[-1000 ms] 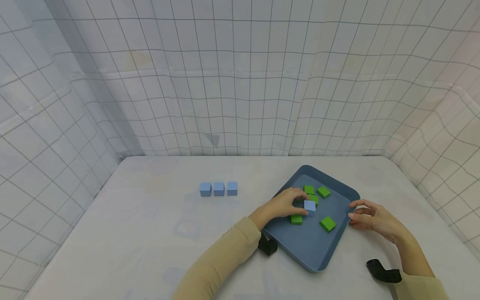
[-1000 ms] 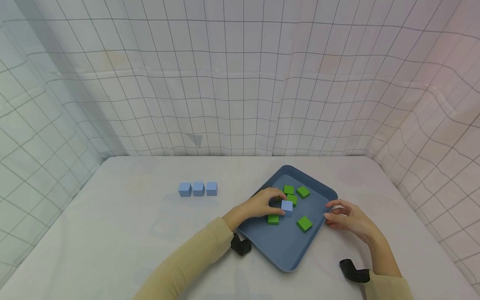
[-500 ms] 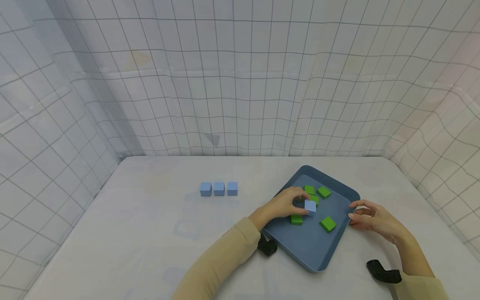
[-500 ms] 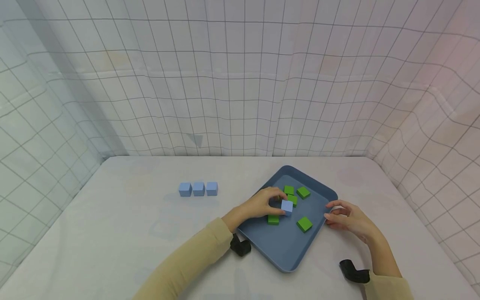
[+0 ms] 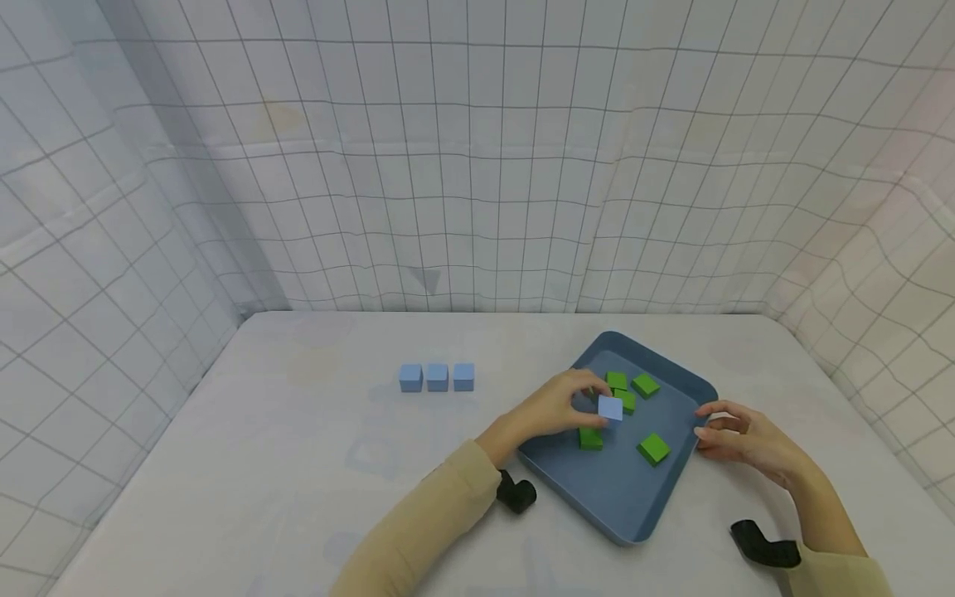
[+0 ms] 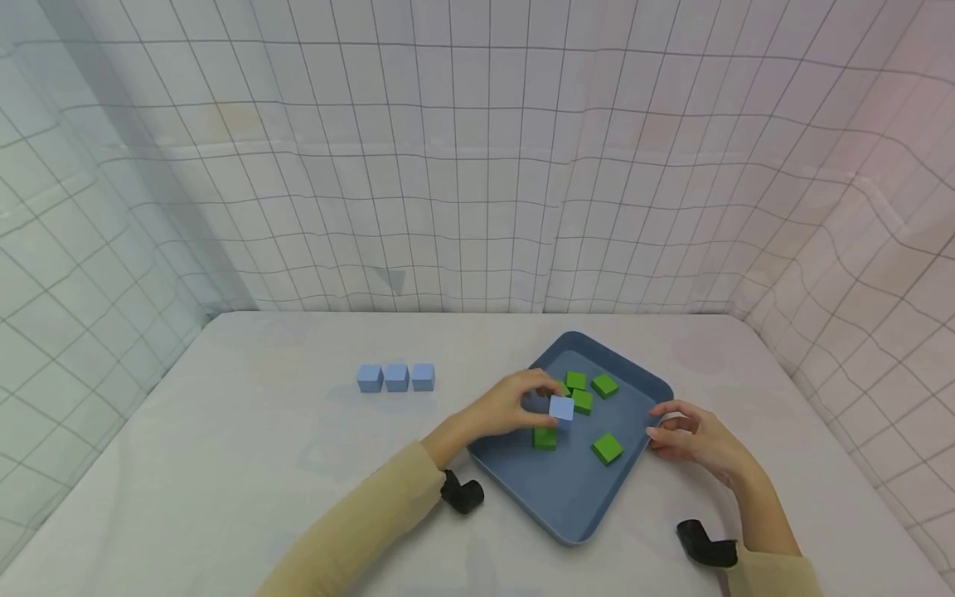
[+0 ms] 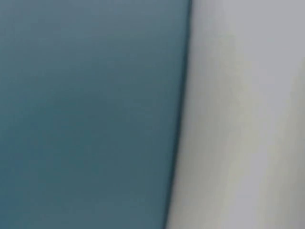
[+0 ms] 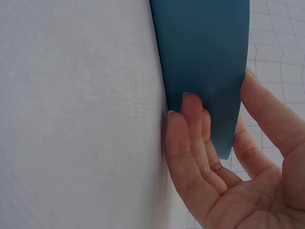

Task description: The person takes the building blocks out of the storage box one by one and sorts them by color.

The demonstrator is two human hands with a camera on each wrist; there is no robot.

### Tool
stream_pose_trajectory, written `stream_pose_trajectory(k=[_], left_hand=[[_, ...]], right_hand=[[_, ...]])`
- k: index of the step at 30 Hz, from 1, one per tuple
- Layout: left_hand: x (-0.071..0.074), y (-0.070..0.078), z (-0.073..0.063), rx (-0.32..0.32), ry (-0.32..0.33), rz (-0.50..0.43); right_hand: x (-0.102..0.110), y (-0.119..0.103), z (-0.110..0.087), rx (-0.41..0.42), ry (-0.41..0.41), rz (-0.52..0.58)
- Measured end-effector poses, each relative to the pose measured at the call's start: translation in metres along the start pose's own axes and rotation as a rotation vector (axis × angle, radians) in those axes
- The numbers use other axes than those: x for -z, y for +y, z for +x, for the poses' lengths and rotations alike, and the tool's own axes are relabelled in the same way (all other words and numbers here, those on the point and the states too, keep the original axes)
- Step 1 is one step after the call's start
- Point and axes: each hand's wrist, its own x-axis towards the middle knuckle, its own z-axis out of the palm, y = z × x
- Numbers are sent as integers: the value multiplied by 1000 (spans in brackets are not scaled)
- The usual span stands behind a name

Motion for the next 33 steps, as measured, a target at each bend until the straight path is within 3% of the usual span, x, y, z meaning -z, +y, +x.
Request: stream_pose_trajectory(k=[7, 20, 33], left_hand=[[15, -1, -11, -2, 66, -50], [40, -4, -37, -12, 154, -60], [67, -24, -66, -54, 302, -48]], right_hand=[[0, 1, 0, 9, -6, 9], [0, 1, 0, 22, -7, 9], [0, 1, -1, 21, -14, 7]])
